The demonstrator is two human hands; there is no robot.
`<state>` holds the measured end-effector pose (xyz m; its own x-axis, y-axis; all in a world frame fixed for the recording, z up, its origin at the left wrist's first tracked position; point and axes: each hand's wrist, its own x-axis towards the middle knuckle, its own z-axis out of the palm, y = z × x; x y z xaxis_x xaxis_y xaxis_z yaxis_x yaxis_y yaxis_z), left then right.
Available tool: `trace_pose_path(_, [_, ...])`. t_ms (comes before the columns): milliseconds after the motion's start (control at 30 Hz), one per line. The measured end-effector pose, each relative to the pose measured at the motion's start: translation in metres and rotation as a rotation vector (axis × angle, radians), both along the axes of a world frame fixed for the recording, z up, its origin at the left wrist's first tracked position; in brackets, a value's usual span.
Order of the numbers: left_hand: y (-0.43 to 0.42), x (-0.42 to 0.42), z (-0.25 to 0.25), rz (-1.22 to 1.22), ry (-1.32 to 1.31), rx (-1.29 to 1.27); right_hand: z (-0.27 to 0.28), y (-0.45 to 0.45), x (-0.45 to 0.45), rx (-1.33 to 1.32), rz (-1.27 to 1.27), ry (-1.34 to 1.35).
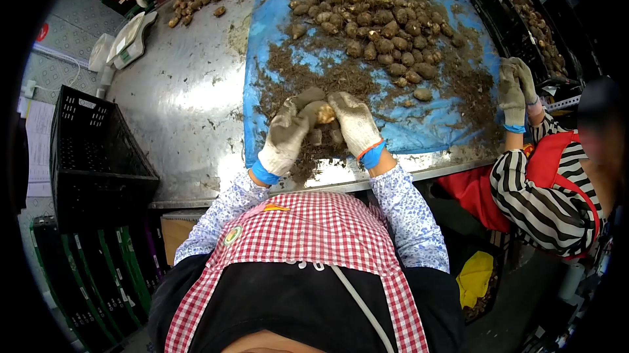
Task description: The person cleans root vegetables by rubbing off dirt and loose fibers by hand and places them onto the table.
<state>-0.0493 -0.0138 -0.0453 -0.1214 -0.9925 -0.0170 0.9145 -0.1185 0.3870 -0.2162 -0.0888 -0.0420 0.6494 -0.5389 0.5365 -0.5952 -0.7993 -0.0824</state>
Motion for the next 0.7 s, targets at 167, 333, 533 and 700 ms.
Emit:
trace_pose_path(167, [0.015, 0.002, 0.039, 0.095, -0.746, 0.155, 0.032, 0.007, 0.000, 1.416, 0.005, -0.815])
trace_pose_path(333, [0.001, -0.008, 0.011, 0.300, -0.040, 0.365, 0.028, 0.028, -0.002, 0.975, 0.155, -0.544])
trace_pose_path(533, [0.004, -0.003, 0.057, 0.051, -0.331, 0.114, 0.056, 0.040, 0.014, 1.506, 0.178, -0.995])
trace_pose_path(700, [-0.021, 0.004, 0.026, 0.190, 0.326, 0.449, 0.050, 0.037, 0.009, 1.394, 0.106, -0.978])
